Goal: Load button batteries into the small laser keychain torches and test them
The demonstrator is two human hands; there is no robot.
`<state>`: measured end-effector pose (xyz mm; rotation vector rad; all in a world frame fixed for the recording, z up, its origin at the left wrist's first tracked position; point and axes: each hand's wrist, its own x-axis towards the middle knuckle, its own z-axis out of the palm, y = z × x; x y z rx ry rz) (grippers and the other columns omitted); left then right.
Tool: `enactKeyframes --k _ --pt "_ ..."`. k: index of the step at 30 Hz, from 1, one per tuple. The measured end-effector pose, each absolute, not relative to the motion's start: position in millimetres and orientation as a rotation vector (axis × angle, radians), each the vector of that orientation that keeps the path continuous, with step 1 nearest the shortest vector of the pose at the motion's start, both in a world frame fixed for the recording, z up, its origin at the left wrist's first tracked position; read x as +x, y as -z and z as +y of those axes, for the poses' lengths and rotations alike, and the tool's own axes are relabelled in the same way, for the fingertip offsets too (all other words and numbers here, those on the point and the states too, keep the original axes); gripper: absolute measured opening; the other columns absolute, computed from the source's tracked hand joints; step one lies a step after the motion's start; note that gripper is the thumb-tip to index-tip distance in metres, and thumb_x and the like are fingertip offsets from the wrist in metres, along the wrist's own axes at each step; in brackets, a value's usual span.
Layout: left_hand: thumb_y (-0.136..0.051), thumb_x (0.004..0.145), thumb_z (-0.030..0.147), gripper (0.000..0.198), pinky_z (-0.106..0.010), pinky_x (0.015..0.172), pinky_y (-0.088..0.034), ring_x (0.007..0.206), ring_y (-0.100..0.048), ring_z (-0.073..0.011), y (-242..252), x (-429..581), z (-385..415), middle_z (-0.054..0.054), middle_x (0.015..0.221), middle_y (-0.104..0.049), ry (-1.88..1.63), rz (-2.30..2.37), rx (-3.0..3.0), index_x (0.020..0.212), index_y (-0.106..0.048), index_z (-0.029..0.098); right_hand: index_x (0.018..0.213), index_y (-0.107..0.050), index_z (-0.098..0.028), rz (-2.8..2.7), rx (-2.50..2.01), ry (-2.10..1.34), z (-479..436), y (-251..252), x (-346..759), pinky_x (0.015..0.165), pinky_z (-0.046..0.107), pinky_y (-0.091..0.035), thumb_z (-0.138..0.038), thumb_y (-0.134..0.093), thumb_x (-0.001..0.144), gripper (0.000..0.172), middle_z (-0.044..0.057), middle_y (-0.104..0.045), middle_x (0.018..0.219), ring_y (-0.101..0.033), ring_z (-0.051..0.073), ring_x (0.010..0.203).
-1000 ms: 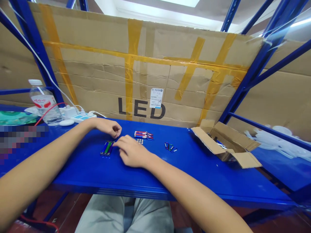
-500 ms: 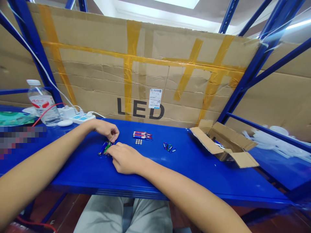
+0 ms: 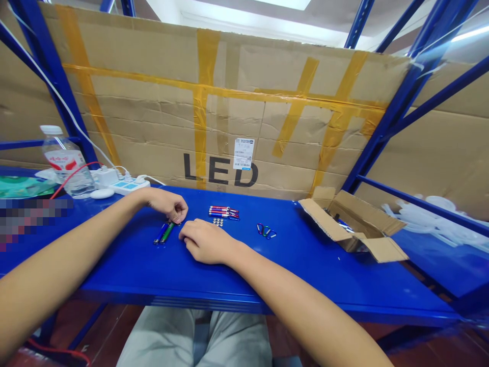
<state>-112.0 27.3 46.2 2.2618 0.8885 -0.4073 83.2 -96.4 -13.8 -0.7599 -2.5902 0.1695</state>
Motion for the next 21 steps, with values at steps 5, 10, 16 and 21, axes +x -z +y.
enactKeyframes --k 5,10,16,21 --pt "-0.068 0.069 0.032 0.019 -0.025 0.063 -0.044 0.066 -0.056 -0.0154 -46.4 -112.8 28.5 -0.005 0.075 -0.069 0.401 0.88 2.283 0.078 -0.069 0.016 0.098 -0.062 -0.017 -2.584 -0.791 -0.163 -95.4 12.7 86.3 0.088 0.033 -0.046 -0.008 -0.05 0.09 0.017 0.008 -0.064 0.099 -0.057 0.019 0.095" --pt "-0.066 0.07 0.028 0.016 -0.024 0.065 -0.042 0.07 -0.057 -0.0155 -44.3 -110.8 31.0 -0.003 0.075 -0.069 0.321 0.887 2.348 0.079 -0.07 0.016 0.093 -0.065 -0.016 -2.597 -0.843 -0.282 -93.3 6.1 92.5 0.082 0.03 -0.046 -0.021 -0.06 0.091 0.008 0.007 -0.063 0.097 -0.058 0.018 0.089" --pt "-0.067 0.07 0.024 0.014 -0.024 0.069 -0.043 0.074 -0.06 -0.0148 -36.9 -96.3 24.9 -0.002 0.077 -0.071 0.276 0.798 2.37 0.08 -0.073 0.016 0.078 -0.059 -0.016 -2.683 -0.887 -0.506 -94.0 -4.4 103.3 0.071 0.024 -0.041 -0.002 -0.06 0.078 0.014 0.002 -0.061 0.086 -0.054 0.013 0.078" --pt "-0.073 0.072 0.033 0.018 -0.024 0.062 -0.041 0.068 -0.058 -0.0142 -34.3 -75.2 0.7 0.0 0.073 -0.068 0.209 0.739 2.41 0.079 -0.072 0.017 0.078 -0.056 -0.018 -2.697 -1.105 -0.739 -96.1 -22.3 136.2 0.057 0.022 -0.035 -0.007 -0.062 0.07 0.015 -0.003 -0.054 0.074 -0.046 0.011 0.064"
